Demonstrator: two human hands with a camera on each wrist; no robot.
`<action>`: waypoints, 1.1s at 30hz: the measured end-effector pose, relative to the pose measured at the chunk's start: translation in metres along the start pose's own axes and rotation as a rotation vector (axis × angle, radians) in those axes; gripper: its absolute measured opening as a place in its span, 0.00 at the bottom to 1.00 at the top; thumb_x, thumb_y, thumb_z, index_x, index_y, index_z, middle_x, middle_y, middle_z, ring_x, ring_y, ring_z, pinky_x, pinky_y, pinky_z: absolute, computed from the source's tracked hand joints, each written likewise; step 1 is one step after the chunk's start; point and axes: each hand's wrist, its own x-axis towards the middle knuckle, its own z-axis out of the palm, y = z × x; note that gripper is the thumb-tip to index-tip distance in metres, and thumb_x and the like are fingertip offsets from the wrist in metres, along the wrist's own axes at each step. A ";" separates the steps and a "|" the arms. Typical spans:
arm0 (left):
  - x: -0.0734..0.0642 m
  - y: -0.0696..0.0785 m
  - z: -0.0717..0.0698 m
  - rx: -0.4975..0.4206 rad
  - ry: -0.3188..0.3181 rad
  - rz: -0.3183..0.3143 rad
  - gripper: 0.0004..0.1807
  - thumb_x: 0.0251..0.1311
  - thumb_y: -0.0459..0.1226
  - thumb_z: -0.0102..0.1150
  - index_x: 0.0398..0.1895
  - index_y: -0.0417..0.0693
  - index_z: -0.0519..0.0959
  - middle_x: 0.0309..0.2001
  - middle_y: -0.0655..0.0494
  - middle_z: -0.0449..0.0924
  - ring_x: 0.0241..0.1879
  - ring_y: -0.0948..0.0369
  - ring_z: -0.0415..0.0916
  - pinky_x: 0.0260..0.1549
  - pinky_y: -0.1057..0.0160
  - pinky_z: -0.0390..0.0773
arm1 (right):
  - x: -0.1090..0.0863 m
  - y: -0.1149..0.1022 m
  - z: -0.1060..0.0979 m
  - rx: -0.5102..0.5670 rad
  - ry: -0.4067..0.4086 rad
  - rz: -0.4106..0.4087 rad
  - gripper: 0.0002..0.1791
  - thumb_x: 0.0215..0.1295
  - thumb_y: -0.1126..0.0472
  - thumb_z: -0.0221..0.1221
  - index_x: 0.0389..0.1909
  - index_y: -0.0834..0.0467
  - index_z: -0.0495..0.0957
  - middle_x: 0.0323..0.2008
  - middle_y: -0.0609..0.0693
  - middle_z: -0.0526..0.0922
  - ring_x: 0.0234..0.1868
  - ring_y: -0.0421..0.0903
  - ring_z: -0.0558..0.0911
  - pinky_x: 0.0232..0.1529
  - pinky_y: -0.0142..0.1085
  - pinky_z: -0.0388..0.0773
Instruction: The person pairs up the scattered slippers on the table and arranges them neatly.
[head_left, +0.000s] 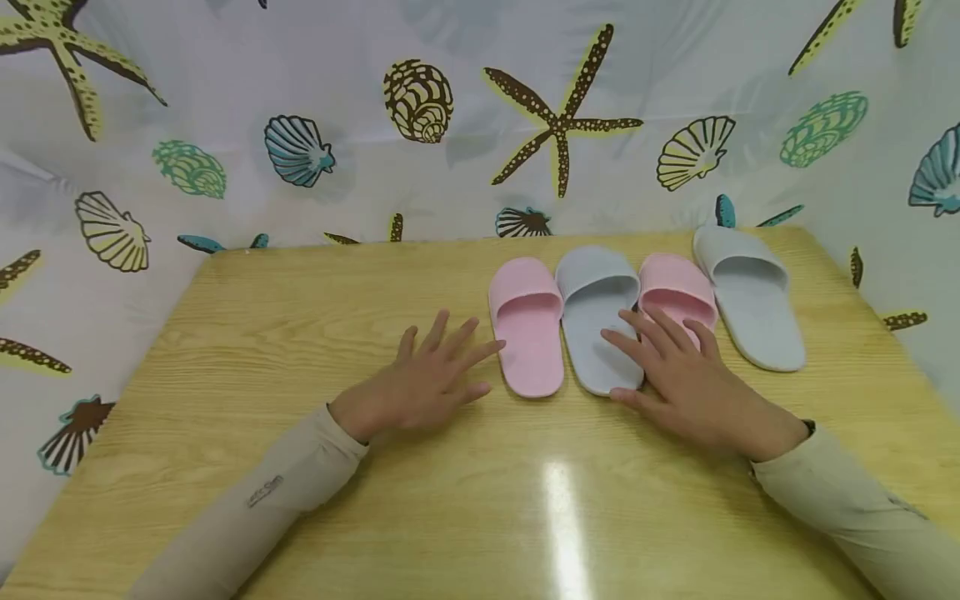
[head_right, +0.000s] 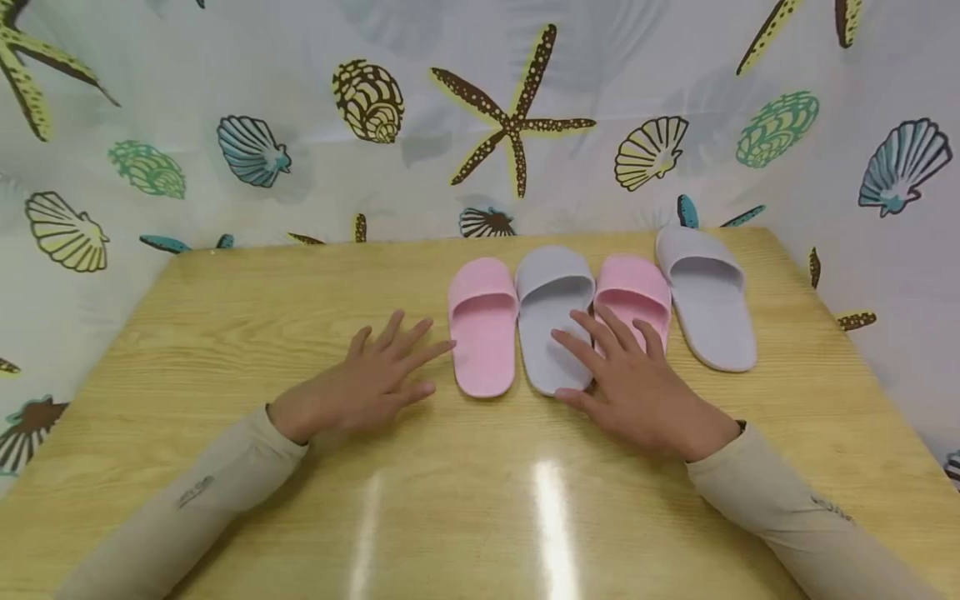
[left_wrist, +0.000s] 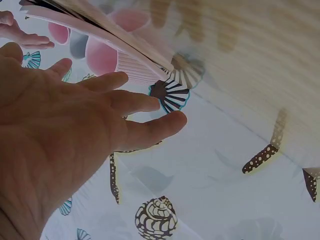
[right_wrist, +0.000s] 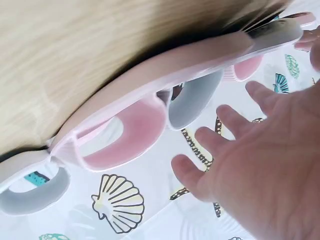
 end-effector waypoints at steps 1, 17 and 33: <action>0.001 -0.001 0.000 -0.002 0.013 -0.002 0.31 0.74 0.63 0.30 0.78 0.82 0.42 0.82 0.54 0.34 0.80 0.41 0.24 0.70 0.27 0.36 | 0.001 0.003 0.000 -0.002 0.015 0.012 0.37 0.72 0.39 0.52 0.77 0.43 0.55 0.78 0.53 0.52 0.79 0.58 0.46 0.67 0.69 0.44; 0.035 -0.006 -0.009 -0.068 0.153 -0.001 0.33 0.76 0.59 0.32 0.79 0.64 0.50 0.81 0.54 0.42 0.81 0.47 0.33 0.71 0.34 0.49 | 0.024 0.066 -0.016 0.079 0.048 0.269 0.27 0.80 0.48 0.39 0.75 0.50 0.56 0.77 0.64 0.48 0.77 0.68 0.42 0.64 0.69 0.41; 0.085 0.000 -0.019 -0.026 0.258 -0.063 0.32 0.75 0.58 0.36 0.78 0.62 0.54 0.77 0.49 0.54 0.77 0.49 0.50 0.69 0.39 0.62 | 0.052 0.079 -0.016 0.102 -0.069 0.417 0.32 0.80 0.46 0.30 0.77 0.58 0.49 0.75 0.70 0.46 0.76 0.72 0.41 0.65 0.70 0.37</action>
